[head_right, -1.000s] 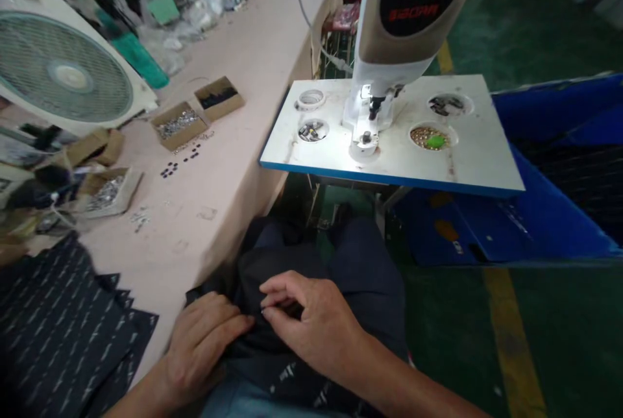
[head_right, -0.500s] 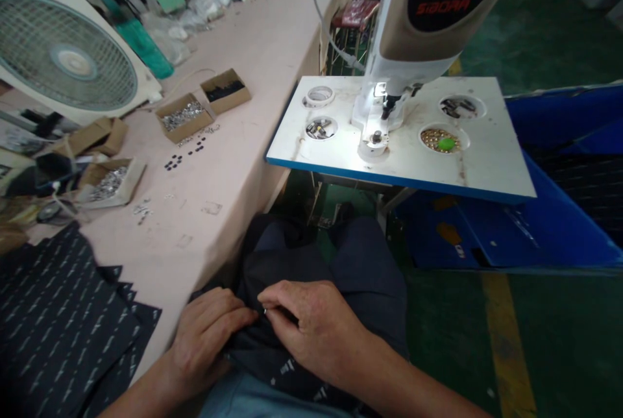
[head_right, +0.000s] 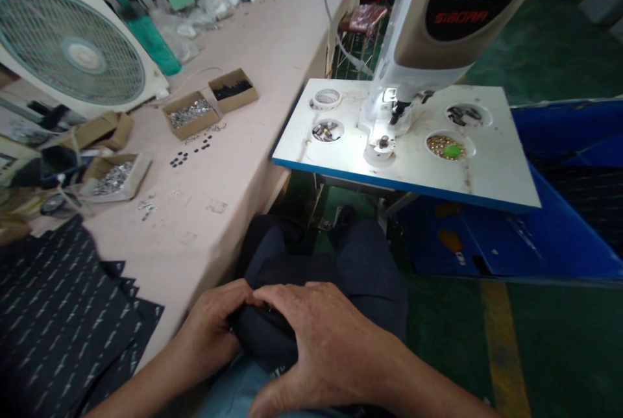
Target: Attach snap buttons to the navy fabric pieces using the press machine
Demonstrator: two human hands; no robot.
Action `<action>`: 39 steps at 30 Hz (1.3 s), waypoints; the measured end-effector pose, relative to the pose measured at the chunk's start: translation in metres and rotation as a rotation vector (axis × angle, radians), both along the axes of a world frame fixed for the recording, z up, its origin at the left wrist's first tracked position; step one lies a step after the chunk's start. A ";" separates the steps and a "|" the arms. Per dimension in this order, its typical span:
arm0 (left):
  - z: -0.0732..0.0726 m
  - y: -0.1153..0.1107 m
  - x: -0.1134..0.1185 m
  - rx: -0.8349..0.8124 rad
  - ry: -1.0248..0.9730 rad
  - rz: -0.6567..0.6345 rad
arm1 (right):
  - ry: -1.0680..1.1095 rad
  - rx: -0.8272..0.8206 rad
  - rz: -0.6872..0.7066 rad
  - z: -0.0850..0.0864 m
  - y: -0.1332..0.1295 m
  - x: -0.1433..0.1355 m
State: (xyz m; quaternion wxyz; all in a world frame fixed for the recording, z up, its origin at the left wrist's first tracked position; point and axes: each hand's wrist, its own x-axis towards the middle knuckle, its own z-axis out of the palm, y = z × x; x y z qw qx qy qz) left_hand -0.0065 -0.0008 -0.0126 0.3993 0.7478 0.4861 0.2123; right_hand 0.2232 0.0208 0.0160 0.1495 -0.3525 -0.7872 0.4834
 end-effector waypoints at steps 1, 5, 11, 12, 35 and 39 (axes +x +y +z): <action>0.000 0.000 0.001 -0.042 0.011 0.021 | -0.012 0.002 -0.001 -0.003 -0.001 -0.002; -0.001 0.003 0.005 -0.199 0.069 0.078 | -0.065 0.018 -0.037 -0.018 -0.004 -0.011; 0.002 0.014 0.009 -0.571 -0.064 0.090 | 0.047 -0.163 -0.161 -0.033 0.002 -0.014; 0.003 0.017 0.009 -0.634 -0.107 0.072 | 0.083 -0.219 -0.179 -0.032 0.004 -0.013; -0.018 0.027 0.021 -0.958 -0.451 0.248 | 0.339 -0.808 -0.260 -0.057 0.033 -0.002; -0.025 0.033 0.025 -0.948 -0.615 0.254 | 0.313 -0.807 -0.160 -0.060 0.049 0.004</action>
